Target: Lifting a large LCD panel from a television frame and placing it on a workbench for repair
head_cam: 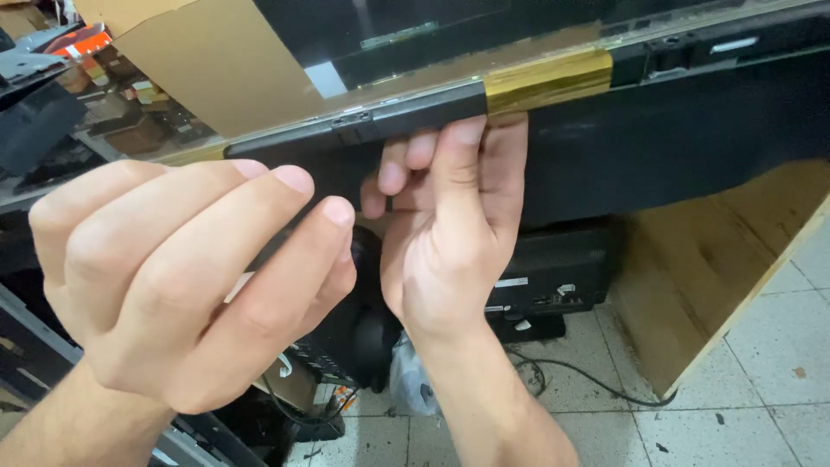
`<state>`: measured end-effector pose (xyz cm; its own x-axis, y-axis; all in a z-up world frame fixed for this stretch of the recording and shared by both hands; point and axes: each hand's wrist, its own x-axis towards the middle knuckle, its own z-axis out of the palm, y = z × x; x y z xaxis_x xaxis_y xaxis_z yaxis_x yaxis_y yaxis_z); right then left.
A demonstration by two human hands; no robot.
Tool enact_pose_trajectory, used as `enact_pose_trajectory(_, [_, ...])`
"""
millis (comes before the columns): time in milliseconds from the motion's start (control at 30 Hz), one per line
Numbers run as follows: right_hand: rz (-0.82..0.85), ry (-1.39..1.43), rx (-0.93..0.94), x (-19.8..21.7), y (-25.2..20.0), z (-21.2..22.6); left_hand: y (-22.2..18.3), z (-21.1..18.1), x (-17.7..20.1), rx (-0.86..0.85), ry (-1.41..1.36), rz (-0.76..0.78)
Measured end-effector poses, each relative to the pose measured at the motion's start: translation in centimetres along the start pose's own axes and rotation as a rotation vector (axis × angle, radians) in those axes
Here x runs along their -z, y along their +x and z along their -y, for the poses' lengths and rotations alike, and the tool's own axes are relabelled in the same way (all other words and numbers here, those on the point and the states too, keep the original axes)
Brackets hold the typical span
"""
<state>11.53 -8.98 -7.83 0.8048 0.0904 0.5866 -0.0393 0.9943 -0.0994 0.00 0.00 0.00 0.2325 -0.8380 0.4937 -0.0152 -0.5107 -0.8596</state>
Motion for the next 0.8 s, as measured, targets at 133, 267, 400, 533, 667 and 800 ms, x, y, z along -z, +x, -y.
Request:
enact_pose_trajectory(133, [-0.032, -0.029, 0.022, -0.1, 0.1, 0.0, 0.4, 0.2, -0.2, -0.008, -0.018, 0.01])
enact_pose_trajectory(267, [-0.033, -0.075, 0.072, 0.3, 0.5, 0.4, 0.6, 0.2, 0.2, -0.021, -0.029, 0.02])
enact_pose_trajectory(400, [-0.077, -0.143, 0.171, 1.0, 0.4, -0.1, 0.6, 0.0, 0.3, -0.016, -0.035, 0.041])
enact_pose_trajectory(533, [-0.064, -0.589, 0.466, 2.5, 0.1, -0.5, 1.0, 0.2, 0.2, -0.059, -0.048, 0.012])
enact_pose_trajectory(667, [0.095, -0.539, 0.447, 4.4, 0.2, -1.1, 1.7, -0.2, -0.1, -0.045, -0.05, 0.029])
enact_pose_trajectory(800, [0.205, -0.402, 0.49, 5.1, 1.4, -0.4, 1.1, 0.4, 0.9, -0.04, -0.1, 0.027])
